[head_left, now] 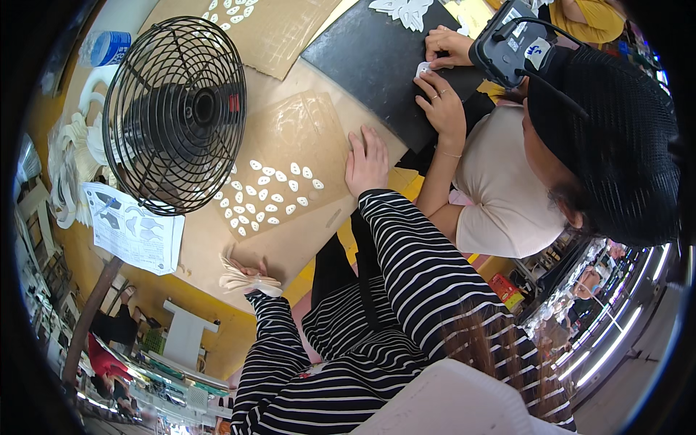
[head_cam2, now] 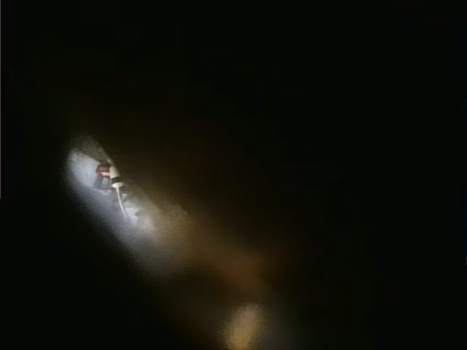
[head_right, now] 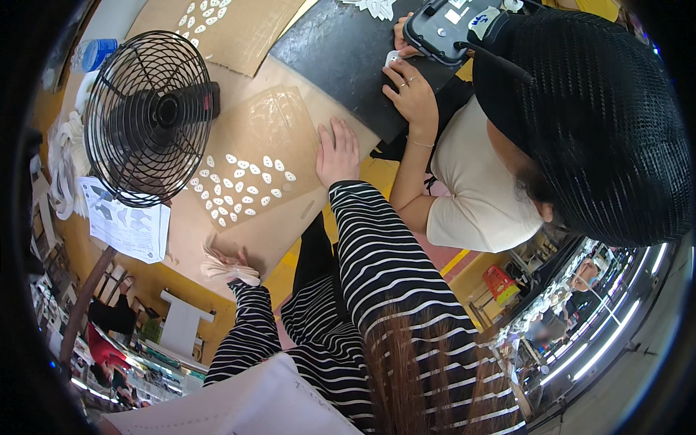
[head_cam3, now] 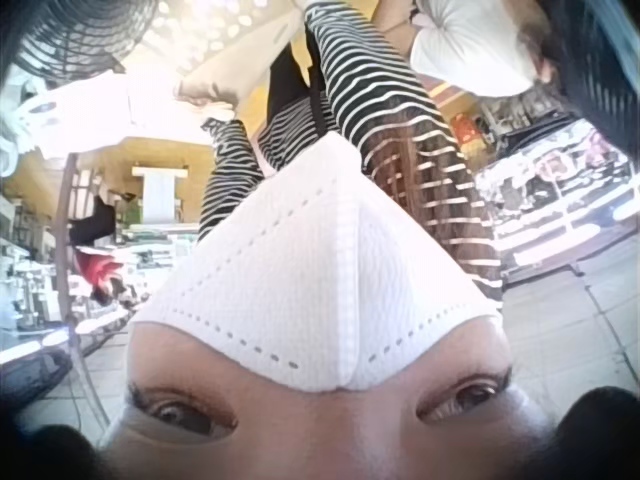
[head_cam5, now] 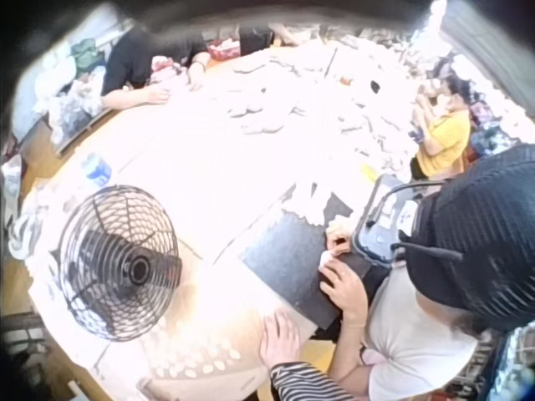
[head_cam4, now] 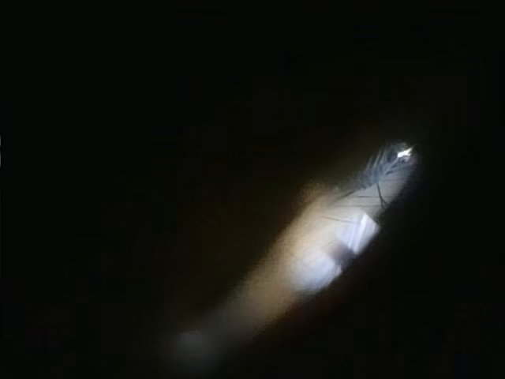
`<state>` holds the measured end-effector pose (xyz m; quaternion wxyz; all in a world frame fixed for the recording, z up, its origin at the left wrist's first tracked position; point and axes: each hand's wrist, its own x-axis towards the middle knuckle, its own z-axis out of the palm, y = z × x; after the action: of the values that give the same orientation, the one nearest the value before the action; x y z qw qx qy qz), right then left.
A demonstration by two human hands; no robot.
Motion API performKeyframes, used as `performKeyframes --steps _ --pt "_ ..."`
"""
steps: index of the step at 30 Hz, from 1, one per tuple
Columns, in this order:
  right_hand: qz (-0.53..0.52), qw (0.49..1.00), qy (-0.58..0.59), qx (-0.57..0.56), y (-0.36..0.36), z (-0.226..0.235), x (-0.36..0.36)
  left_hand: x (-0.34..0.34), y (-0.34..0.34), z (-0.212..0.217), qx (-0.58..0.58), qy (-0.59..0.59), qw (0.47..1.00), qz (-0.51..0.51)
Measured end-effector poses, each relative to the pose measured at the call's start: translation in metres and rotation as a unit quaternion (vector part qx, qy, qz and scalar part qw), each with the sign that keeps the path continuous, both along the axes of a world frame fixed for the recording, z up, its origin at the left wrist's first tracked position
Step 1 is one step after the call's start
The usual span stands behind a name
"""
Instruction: The person repeatedly folds a stack of beige fabric pieces by hand at a workbench. They hold the stack, fold individual pieces, and re-stack them. Other workers are visible at adjacent tables performing similar tasks.
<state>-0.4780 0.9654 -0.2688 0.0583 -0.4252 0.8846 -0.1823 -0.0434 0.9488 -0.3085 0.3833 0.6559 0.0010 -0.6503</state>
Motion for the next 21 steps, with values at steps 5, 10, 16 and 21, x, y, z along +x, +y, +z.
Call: performKeyframes --steps 5,10,16,21 --pt "-0.002 1.000 -0.007 0.001 0.001 0.002 0.001 -0.038 -0.016 0.034 0.069 -0.123 0.990 -0.024" --pt "0.000 1.000 -0.007 0.000 0.000 0.005 0.002 0.026 0.005 -0.004 -0.129 0.194 0.970 -0.075" --pt "0.007 1.000 -0.011 0.000 -0.001 0.003 0.001 0.052 0.016 -0.021 -0.111 0.241 0.961 -0.082" --pt "-0.003 1.000 -0.003 0.004 0.001 0.002 0.001 -0.041 -0.026 0.033 0.082 -0.080 0.993 -0.029"
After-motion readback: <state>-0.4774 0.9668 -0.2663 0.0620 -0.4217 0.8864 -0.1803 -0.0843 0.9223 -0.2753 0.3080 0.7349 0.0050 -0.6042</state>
